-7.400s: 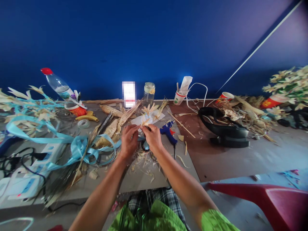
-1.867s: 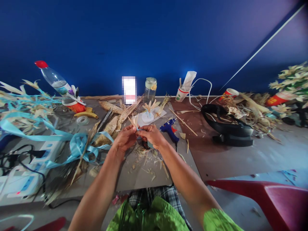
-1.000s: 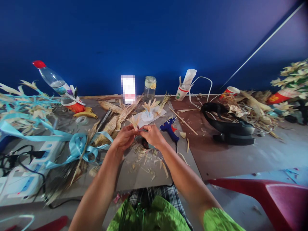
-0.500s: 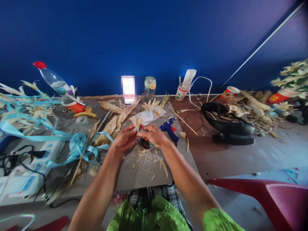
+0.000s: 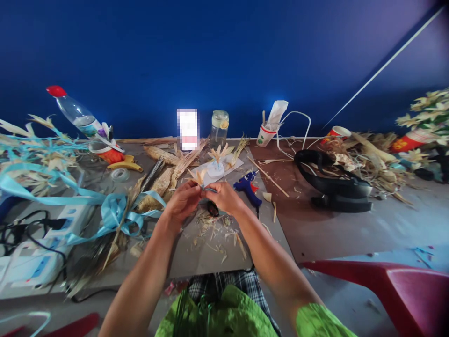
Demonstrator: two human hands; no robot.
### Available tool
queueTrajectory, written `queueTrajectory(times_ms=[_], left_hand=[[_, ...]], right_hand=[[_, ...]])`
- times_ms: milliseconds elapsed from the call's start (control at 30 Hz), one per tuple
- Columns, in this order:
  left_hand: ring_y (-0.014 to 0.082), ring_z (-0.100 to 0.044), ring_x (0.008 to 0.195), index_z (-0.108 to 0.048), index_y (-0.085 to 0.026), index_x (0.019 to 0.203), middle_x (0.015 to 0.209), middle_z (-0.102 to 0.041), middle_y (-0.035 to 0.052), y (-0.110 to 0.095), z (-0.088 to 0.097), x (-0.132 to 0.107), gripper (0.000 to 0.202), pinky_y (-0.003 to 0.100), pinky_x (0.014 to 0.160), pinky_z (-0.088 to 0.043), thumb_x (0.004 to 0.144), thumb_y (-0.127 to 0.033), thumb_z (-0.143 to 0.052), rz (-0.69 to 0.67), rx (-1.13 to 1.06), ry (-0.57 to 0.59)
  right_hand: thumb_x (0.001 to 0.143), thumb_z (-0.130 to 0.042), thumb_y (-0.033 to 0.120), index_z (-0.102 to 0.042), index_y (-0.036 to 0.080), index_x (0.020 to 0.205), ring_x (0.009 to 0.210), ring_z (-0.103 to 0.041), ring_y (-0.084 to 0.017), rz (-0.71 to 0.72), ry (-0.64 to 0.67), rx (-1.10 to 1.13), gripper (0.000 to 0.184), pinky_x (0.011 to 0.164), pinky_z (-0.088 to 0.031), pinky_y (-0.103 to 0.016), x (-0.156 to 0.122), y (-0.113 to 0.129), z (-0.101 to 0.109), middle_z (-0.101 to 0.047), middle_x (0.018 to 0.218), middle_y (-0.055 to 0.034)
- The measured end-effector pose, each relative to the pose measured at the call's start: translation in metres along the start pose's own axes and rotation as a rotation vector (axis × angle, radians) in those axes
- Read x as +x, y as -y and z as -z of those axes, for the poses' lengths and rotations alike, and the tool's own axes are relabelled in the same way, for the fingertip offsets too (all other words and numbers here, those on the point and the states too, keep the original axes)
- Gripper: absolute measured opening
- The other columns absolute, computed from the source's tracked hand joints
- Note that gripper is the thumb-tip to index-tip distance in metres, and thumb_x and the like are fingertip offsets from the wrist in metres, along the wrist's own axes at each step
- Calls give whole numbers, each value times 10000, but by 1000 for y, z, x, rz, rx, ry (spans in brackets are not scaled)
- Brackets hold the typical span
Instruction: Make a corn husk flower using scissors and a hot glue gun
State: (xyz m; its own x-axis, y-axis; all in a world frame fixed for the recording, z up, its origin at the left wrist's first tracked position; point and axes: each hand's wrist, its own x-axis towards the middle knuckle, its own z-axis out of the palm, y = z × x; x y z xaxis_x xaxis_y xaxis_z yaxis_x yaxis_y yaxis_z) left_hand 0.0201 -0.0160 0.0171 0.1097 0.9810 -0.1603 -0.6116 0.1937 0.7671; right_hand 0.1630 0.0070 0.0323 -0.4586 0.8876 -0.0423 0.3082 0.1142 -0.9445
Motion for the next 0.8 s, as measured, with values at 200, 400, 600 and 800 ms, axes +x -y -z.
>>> queueTrajectory(times_ms=[200, 400, 600, 800], left_hand=[[136, -618, 662, -636, -134, 669, 805, -688, 50, 0, 4, -4, 115, 290, 695, -495, 602, -127, -730, 65, -44, 3], [113, -585, 680, -638, -138, 708, 744, -628, 13, 2, 5, 2, 168, 262, 683, -476, 615, -202, -762, -22, -10, 22], [114, -554, 688, -619, -146, 729, 738, -599, 6, 0, 7, 2, 194, 251, 676, -444, 641, -261, -750, -37, 125, 39], [101, -516, 628, -593, -152, 729, 687, -574, -8, 0, 5, 2, 233, 232, 615, -406, 659, -326, -730, -104, 290, -19]], right_hand=[[638, -644, 386, -603, 139, 642, 442, -290, -48, -128, 165, 329, 250, 454, -194, -209, 1, -4, 2, -373, 455, 80], [599, -692, 448, -560, 147, 574, 421, -298, -39, -177, 87, 366, 330, 432, -193, -208, 5, -8, -2, -404, 444, 80], [560, -725, 457, -579, 152, 593, 406, -323, -43, -228, 101, 388, 340, 423, -214, -208, 5, -6, 1, -424, 435, 82], [537, -736, 433, -580, 151, 591, 400, -311, -43, -263, 78, 412, 327, 419, -206, -210, 7, -9, 1, -415, 423, 84]])
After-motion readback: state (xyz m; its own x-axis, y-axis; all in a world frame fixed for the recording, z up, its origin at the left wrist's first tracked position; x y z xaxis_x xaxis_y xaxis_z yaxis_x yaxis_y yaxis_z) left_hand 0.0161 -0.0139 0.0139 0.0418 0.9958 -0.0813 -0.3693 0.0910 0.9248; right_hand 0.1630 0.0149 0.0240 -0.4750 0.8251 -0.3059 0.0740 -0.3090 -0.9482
